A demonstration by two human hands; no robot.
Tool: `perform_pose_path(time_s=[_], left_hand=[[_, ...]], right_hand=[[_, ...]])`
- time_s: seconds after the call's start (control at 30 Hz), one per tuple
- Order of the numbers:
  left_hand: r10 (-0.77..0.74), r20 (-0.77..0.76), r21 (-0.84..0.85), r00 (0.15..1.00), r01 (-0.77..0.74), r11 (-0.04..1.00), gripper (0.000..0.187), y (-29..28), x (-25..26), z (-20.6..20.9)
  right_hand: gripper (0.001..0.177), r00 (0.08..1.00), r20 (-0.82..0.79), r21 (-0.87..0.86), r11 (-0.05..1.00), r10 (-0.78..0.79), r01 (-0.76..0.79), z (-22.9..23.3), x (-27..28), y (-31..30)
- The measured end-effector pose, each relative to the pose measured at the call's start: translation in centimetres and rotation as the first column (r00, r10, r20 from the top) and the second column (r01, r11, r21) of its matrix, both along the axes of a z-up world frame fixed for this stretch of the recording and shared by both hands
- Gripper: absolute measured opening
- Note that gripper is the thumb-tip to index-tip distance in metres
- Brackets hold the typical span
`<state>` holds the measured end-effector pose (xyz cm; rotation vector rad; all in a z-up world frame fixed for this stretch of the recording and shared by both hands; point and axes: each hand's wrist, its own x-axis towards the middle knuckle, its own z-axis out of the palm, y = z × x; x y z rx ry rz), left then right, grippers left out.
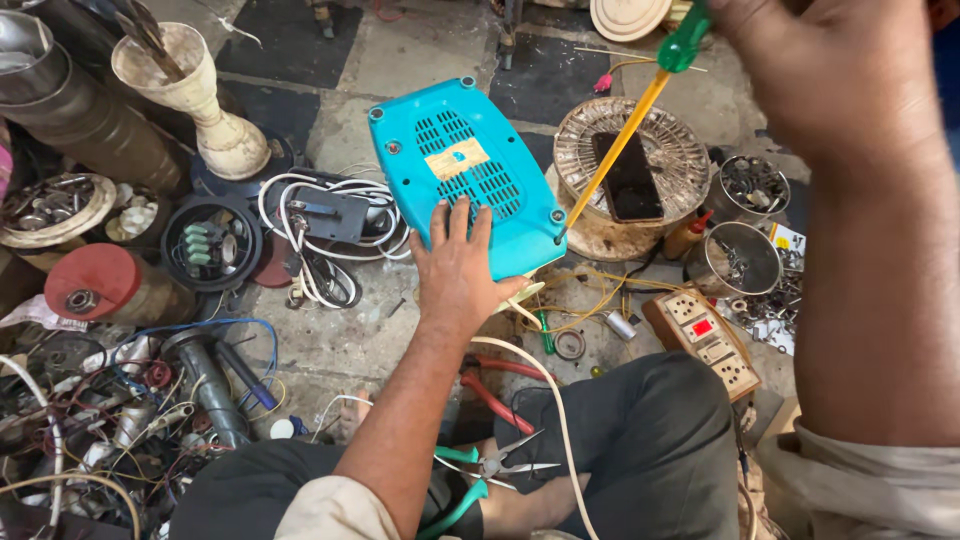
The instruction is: The person unscrews the blue plastic casing of an appliance using a screwdriver, removes the casing to reveal the internal components, applies oil from a bottle to the center shaft of a white plastic mixer base, and then fits the casing back onto the base using a pair of pliers and a screwdriver.
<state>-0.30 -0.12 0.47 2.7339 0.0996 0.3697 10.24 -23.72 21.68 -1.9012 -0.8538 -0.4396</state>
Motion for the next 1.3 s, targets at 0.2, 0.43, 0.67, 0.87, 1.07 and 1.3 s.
perform_pose_path(time_s=[0.2,0.43,0.67,0.87,1.07,1.3], left_hand=[[-0.004,-0.01,0.0,1.0,0.004,1.0,0.106,0.0,0.0,0.2],[0.001,-0.014,0.008,1.0,-0.001,1.0,0.106,-0.1,-0.1,0.3],[0.002,-0.002,0.007,1.0,-0.002,1.0,0.105,-0.1,-0.2,0.4],[-0.007,0.023,0.003,1.0,0.007,1.0,0.105,0.0,-0.2,0.1],[-0.001,-0.008,0.013,1.0,0.001,1.0,0.106,-0.1,-0.1,0.1],[0.007,0.007,0.036,1.0,-0.007,0.999,0.106,-0.1,0.0,0.0]], right_hand=[[0.019,0.971,0.191,-0.131,0.977,-0.144,0.17,-0.7,0.6,-0.4],[0.033,0.974,0.19,0.021,0.992,0.12,-0.126,-1.1,0.9,-0.9],[0.032,0.997,0.07,0.025,0.999,0.025,-0.027,0.4,-1.5,1.6],[0.028,0.979,0.13,-0.053,0.987,0.155,-0.149,1.2,-2.1,2.2],[0.034,0.967,0.202,-0.178,0.965,-0.155,0.192,1.4,-2.4,2.4],[0.027,0.856,-0.247,0.354,0.864,0.455,-0.358,-0.4,4.1,3.1]])
